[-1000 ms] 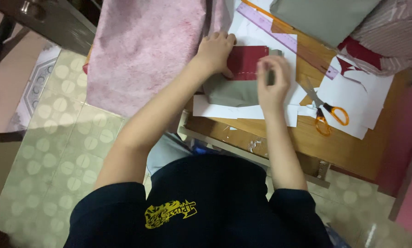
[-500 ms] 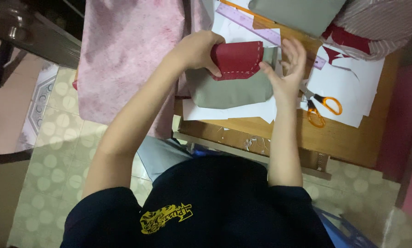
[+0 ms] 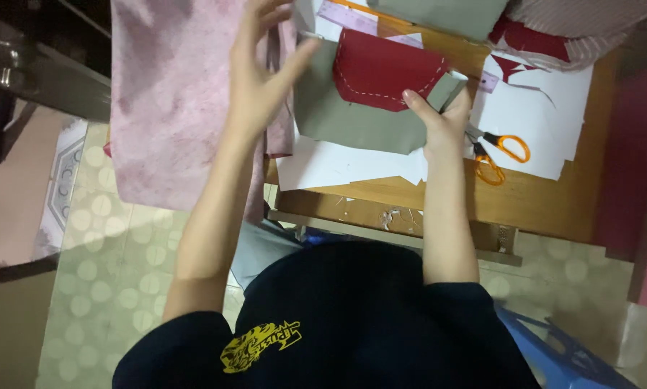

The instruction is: Assembling a small leather pouch by folding and aligning the pieces

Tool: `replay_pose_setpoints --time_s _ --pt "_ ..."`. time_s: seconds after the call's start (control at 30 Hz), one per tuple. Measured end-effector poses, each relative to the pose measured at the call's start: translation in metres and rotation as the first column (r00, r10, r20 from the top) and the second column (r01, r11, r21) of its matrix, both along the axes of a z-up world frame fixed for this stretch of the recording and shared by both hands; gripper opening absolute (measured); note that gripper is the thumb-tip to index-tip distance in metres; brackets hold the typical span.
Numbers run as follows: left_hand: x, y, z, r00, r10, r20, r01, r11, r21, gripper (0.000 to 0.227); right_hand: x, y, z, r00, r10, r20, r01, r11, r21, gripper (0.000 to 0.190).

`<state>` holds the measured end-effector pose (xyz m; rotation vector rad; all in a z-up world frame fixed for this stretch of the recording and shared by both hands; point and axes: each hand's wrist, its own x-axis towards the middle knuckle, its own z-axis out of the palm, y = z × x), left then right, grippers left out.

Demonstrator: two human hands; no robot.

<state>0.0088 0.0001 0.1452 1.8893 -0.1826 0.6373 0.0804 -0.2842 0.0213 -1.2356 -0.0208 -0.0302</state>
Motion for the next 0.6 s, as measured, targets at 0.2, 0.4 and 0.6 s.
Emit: replay_pose_setpoints --time_s 0.2,0.4,0.6 --pt "-0.004 0.026 -0.076 0.859 -0.350 -0.374 0.214 0.909 -0.359 0.091 0.001 -0.002 -0.001 0.996 0.025 -0.089 -0.027 0.999 -0.025 0.064" --pt "-0.011 -0.015 -0.027 0.752 -0.392 -0.531 0.082 0.854 -0.514 0.070 -0.008 0.011 0.004 0.986 0.023 -0.165 -0.040 0.994 -0.099 0.079" --pt "-0.007 -0.018 -0.042 0.781 -0.254 -0.571 -0.042 0.890 -0.454 0.047 -0.010 0.010 0.000 0.992 0.057 -0.113 -0.069 0.992 -0.108 0.076"
